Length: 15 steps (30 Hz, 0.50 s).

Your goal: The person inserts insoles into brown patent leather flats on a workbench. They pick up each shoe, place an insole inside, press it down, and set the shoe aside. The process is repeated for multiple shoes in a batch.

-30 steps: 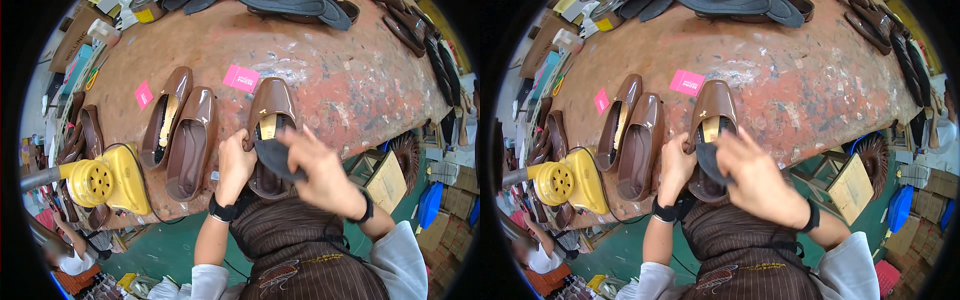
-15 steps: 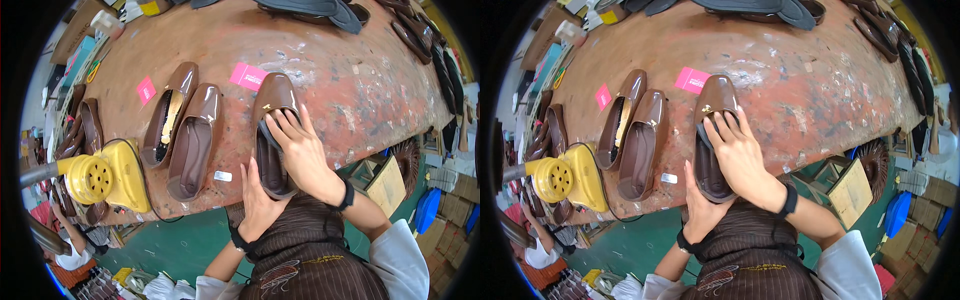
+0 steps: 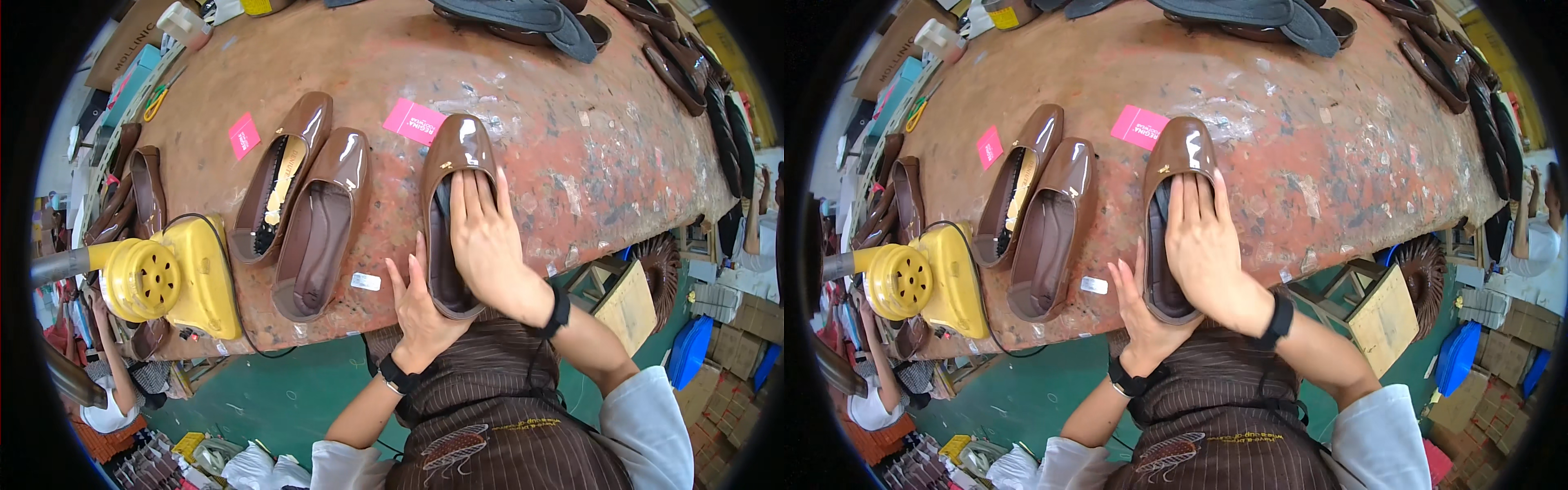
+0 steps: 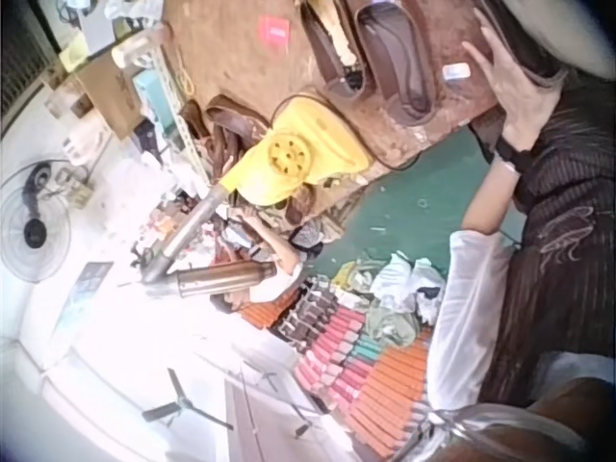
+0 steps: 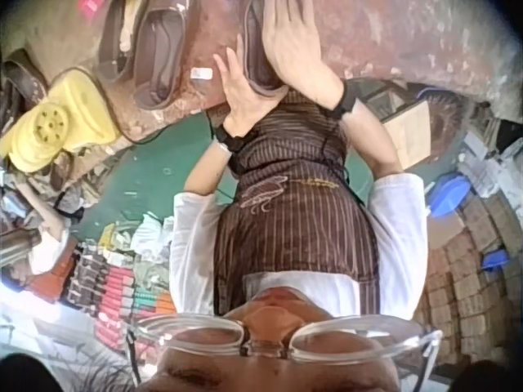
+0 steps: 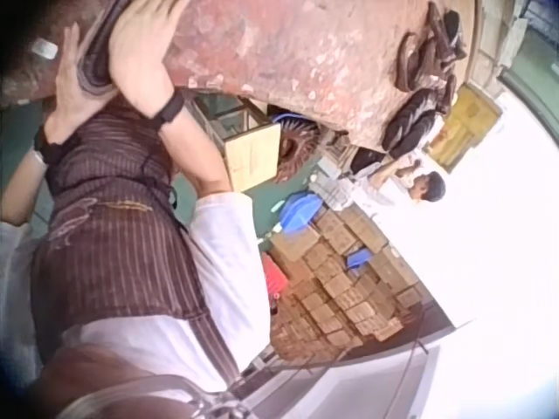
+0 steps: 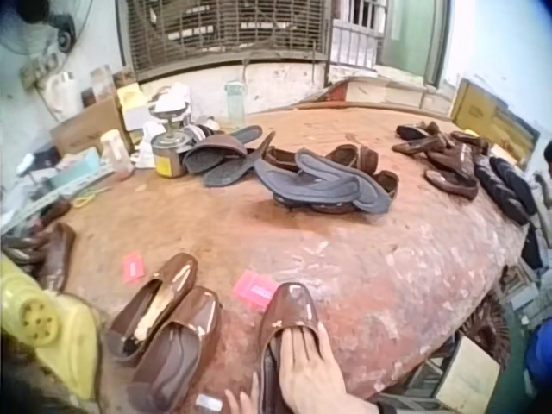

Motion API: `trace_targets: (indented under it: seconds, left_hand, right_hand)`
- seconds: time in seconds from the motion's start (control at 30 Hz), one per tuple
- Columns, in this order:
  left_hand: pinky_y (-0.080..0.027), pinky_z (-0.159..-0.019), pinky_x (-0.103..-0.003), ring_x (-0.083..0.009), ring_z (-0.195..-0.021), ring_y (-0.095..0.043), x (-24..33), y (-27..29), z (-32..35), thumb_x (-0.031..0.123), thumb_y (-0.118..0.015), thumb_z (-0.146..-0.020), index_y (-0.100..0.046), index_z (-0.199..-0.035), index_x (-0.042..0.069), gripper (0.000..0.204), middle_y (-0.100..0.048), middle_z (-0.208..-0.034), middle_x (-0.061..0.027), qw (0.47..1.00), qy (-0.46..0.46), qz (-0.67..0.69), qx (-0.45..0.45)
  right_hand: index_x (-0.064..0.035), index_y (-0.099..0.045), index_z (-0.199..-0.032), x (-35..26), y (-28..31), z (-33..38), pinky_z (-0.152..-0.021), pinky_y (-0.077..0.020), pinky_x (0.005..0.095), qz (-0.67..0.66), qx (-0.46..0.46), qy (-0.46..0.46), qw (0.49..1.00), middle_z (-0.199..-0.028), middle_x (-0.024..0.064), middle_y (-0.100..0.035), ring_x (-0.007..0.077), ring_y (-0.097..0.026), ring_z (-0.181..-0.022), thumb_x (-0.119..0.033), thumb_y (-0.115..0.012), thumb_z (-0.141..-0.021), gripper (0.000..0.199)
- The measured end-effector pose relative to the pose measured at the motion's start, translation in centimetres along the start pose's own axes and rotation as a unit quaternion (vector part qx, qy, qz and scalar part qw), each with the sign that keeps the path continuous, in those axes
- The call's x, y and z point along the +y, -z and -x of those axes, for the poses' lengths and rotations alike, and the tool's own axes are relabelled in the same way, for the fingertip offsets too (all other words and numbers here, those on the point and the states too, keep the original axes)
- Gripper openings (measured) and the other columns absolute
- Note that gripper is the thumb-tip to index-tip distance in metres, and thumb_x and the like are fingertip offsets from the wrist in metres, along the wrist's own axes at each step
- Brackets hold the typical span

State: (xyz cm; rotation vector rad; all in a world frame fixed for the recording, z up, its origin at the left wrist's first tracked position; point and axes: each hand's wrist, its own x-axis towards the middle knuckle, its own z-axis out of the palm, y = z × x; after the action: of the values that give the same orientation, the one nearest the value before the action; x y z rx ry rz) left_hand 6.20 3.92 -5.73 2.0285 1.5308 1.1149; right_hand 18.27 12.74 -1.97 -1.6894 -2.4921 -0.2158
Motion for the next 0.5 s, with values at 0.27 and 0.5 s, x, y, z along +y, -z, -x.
trace_targets:
  seconds: [0.27,0.5]
  left_hand:
    - [-0.011,-0.117,-0.064,-0.0477,-0.138,-0.037,-0.4,-0.1,0.1,0.035,-0.089,-0.067,0.001,-0.153,-0.002,0.129,-0.037,-0.151,-0.0289,1.000,0.016,-0.003,-0.002]
    - [-0.011,-0.118,-0.063,-0.0488,-0.139,-0.035,-0.4,0.2,0.0,0.040,-0.089,-0.067,0.002,-0.153,-0.001,0.132,-0.034,-0.153,-0.0269,1.000,0.005,-0.010,-0.004]
  right_hand:
    - [0.0165,-0.047,-0.130,-0.4,0.7,-0.3,-0.118,-0.0161,0.0594,0.026,0.008,0.017,0.999,-0.114,0.0258,-0.057,0.0354,-0.058,-0.113,-0.014,-0.050,-0.087,0.052]
    - [0.0157,-0.053,-0.113,0.5,1.2,-4.0,-0.117,-0.0153,0.0613,-0.045,-0.152,-0.001,0.987,-0.105,0.0321,-0.059,0.0431,-0.060,-0.105,-0.012,-0.051,-0.083,0.041]
